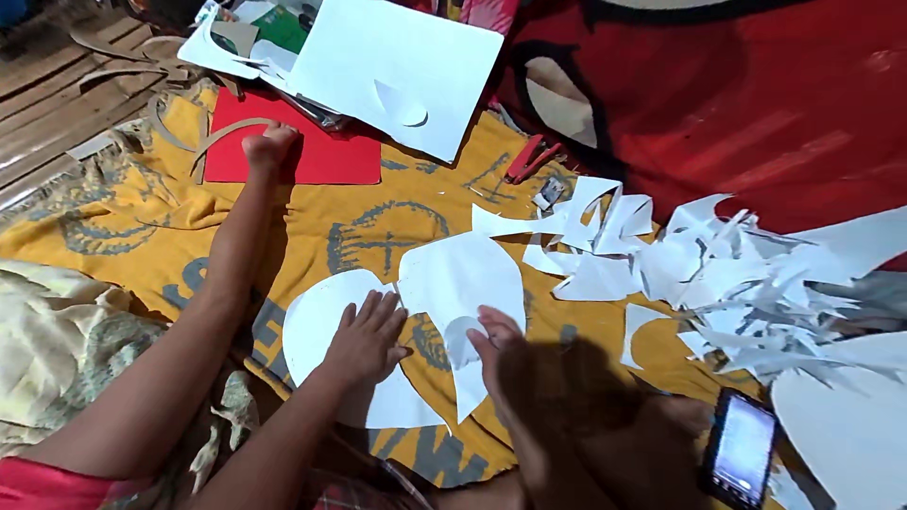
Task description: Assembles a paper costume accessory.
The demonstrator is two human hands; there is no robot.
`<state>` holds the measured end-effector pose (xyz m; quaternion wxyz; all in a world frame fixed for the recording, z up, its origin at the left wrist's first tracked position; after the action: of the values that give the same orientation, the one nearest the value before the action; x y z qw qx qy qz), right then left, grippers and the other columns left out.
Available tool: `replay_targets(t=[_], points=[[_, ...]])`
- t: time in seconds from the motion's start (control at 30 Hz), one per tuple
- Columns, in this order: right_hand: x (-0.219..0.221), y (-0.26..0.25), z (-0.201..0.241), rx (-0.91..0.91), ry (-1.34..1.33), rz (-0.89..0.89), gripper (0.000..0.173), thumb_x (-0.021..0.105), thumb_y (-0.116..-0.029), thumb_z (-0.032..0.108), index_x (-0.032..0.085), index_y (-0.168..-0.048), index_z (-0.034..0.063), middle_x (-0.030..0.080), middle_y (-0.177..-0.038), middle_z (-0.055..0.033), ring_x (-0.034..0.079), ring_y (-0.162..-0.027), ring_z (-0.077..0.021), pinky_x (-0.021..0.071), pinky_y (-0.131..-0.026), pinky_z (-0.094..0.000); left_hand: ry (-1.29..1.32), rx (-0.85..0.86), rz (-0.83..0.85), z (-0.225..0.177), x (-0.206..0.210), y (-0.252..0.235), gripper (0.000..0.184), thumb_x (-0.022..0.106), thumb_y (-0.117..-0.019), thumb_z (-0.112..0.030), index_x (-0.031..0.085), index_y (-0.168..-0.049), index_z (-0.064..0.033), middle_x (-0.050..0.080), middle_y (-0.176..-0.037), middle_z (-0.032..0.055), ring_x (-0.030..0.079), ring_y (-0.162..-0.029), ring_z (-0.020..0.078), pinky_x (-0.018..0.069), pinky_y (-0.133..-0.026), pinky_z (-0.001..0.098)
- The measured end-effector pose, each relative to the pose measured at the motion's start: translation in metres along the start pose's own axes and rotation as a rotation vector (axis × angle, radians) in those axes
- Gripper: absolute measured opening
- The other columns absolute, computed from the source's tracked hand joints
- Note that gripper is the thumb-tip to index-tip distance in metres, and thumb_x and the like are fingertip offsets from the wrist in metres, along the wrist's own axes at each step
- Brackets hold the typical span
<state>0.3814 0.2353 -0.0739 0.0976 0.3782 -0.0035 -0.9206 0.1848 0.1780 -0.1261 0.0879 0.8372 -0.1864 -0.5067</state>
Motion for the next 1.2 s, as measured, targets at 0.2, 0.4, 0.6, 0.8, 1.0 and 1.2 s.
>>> replay_targets(t=[0.2, 0.4, 0.6, 0.8, 1.0, 1.2], points=[[0.03, -0.009, -0.065, 0.445, -0.277, 0.062, 0.023, 0.067, -0.0989, 0.019, 0.07, -0.102, -0.0035, 0.068, -0.087, -0.0123, 0.064, -0.078, -0.017, 0.0541, -0.075, -0.0383, -0.093, 0.029, 0.055, 0.012, 0.019, -0.003, 0.067, 0.037, -0.1063, -0.052, 0.028, -0.163, -0.0186, 0.016, -0.172, 0.0072, 0.007, -0.159, 0.032, 0.0063, -0.122, 0.0655], [0.009, -0.003, -0.063, 0.598, -0.789, 0.242, 0.026, 0.046, -0.1085, 0.014, 0.054, -0.127, -0.0029, 0.069, -0.096, -0.0108, 0.07, -0.082, -0.0164, 0.0607, -0.074, -0.0355, -0.076, 0.016, 0.052, 0.012, 0.011, 0.001, 0.063, 0.038, -0.1068, -0.05, 0.029, -0.163, -0.025, 0.014, -0.172, 0.0083, 0.005, -0.159, 0.0336, 0.006, -0.121, 0.0671], [-0.021, 0.039, -0.068, 0.513, -0.505, 0.284, 0.012, 0.058, -0.1022, 0.012, 0.063, -0.103, 0.0007, 0.066, -0.077, -0.0029, 0.063, -0.064, -0.0081, 0.054, -0.058, -0.0255, 0.34, -0.127, -0.08, -0.02, -0.033, 0.013, 0.042, 0.059, -0.1042, -0.025, 0.059, -0.143, -0.0077, 0.041, -0.159, 0.0193, 0.032, -0.15, 0.038, 0.0279, -0.121, 0.0547], [0.0, 0.067, -0.068, 0.568, -0.569, 0.227, 0.017, 0.06, -0.1016, 0.014, 0.065, -0.104, -0.0029, 0.068, -0.085, -0.0095, 0.066, -0.071, -0.0145, 0.0569, -0.065, -0.0326, 1.214, -0.486, 0.049, -0.081, 0.006, 0.024, 0.034, 0.049, -0.1081, -0.015, 0.058, -0.136, 0.0009, 0.063, -0.129, 0.0172, 0.061, -0.116, 0.0234, 0.0486, -0.101, 0.0426], [0.019, 0.076, -0.079, 0.645, -0.428, 0.193, 0.016, 0.069, -0.0965, 0.012, 0.068, -0.095, -0.0031, 0.067, -0.086, -0.0126, 0.064, -0.076, -0.0182, 0.0558, -0.072, -0.0372, 1.263, -0.657, 0.077, -0.089, 0.079, 0.023, 0.045, 0.051, -0.1079, -0.024, 0.046, -0.146, 0.0007, 0.062, -0.127, 0.0218, 0.064, -0.109, 0.0294, 0.0525, -0.095, 0.0463], [0.017, 0.073, -0.068, 0.559, -0.318, 0.361, 0.012, 0.07, -0.0948, 0.009, 0.069, -0.089, -0.0016, 0.064, -0.079, -0.0073, 0.06, -0.071, -0.0122, 0.0515, -0.069, -0.0316, 1.271, -0.574, 0.213, -0.082, 0.077, 0.012, 0.033, 0.054, -0.1071, -0.035, 0.063, -0.11, -0.0035, 0.054, -0.077, 0.0021, 0.051, -0.061, 0.0106, 0.0464, -0.059, 0.0277]])
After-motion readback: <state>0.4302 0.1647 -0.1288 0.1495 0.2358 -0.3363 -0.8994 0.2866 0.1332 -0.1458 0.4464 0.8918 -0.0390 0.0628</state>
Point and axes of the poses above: each hand's wrist, its own y-axis away from the middle knuckle, its own x-axis out of the palm, z = x × y, the point moved 9 cm from there along -y, towards the middle knuckle
